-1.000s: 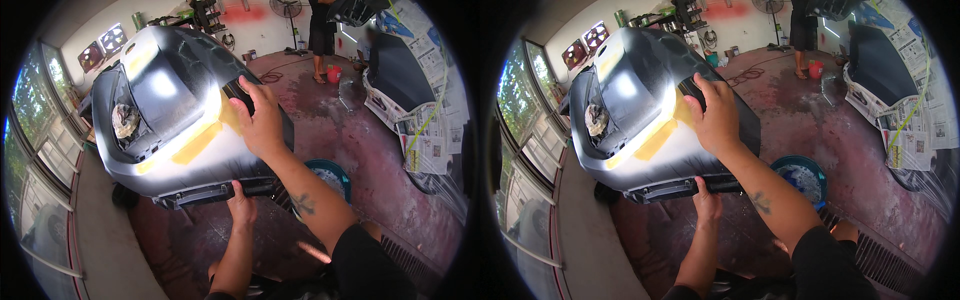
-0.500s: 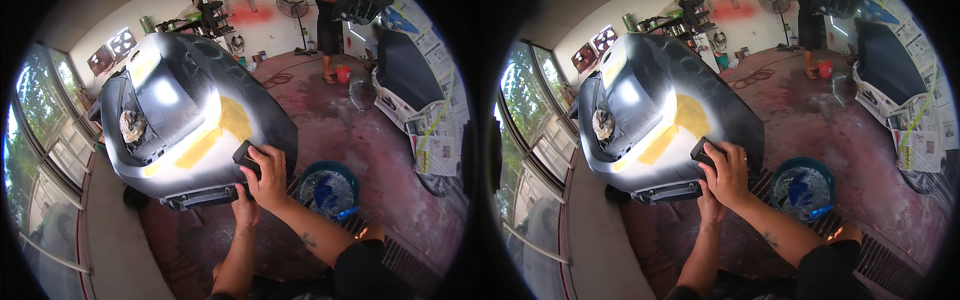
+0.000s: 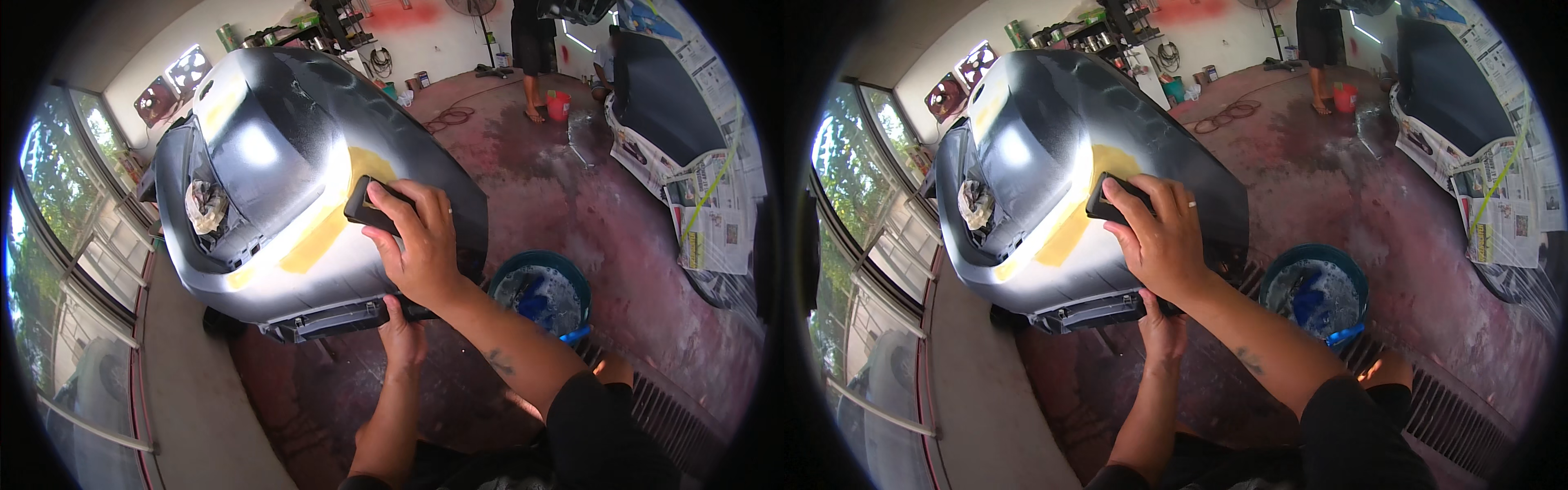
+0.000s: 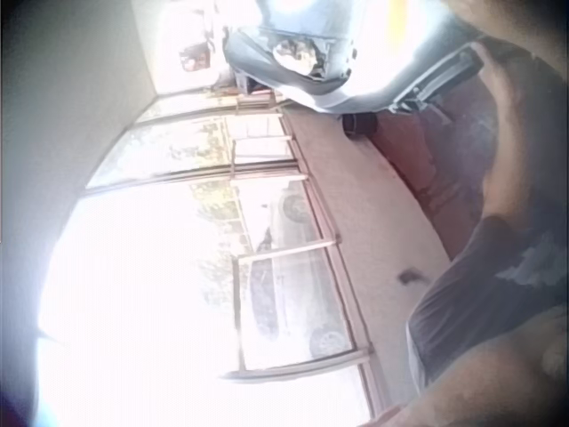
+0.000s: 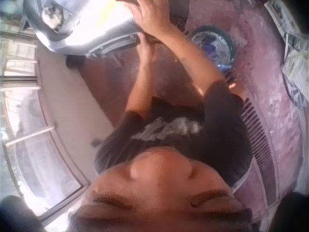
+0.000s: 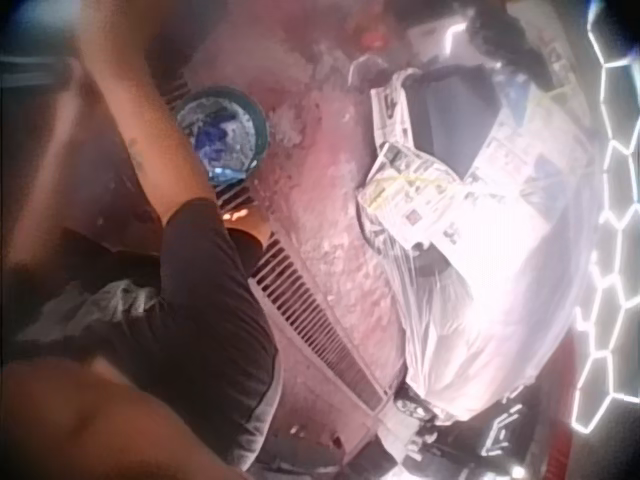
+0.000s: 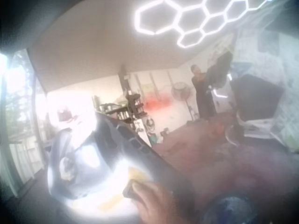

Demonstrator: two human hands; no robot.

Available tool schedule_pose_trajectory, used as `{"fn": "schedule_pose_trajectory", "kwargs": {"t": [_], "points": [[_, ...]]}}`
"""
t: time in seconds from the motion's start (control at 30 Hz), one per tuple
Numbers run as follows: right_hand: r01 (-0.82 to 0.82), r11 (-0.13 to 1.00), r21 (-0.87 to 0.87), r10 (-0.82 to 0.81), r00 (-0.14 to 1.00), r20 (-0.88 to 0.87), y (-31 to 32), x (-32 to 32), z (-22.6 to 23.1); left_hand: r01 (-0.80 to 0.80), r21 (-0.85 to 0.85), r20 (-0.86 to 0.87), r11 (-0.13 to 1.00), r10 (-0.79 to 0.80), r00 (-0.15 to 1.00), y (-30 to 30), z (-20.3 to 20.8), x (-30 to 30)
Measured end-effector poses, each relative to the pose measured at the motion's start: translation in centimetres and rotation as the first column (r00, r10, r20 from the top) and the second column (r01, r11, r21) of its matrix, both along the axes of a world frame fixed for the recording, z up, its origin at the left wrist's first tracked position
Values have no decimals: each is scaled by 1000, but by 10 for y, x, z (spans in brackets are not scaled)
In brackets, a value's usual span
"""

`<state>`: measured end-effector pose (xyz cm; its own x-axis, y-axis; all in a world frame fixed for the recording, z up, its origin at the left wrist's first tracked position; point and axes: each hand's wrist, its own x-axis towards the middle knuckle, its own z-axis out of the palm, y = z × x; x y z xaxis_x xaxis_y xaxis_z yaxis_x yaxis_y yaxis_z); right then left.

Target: The person scrubs a detached car bumper with a sponge and water, repeatedly dipping the sponge into a bucket and wiping the surface. They also use a blue cloth to wipe the part and occasionally touch their face or adjust their position.

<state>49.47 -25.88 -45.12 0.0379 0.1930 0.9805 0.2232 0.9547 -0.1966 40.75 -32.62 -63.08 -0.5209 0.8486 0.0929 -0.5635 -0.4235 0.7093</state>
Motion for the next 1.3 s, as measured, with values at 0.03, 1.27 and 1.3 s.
{"fn": "schedule_pose_trajectory", "kwargs": {"t": [0.03, 1.27, 1.3], "points": [[-4, 1000, -6, 4, 1000, -18, 3, 0, 16, -1, -19, -13, 1000, 1, 1000, 1, 0, 4], [118, 971, -206, -136, 988, -71, -6, 2, -36, -71, 35, -4, 997, 72, 997, 7, -7, 10], [152, 955, -255, -182, 978, -97, 6, 1, -18, -98, 38, 39, 995, 96, 995, 9, -12, 8]]}}
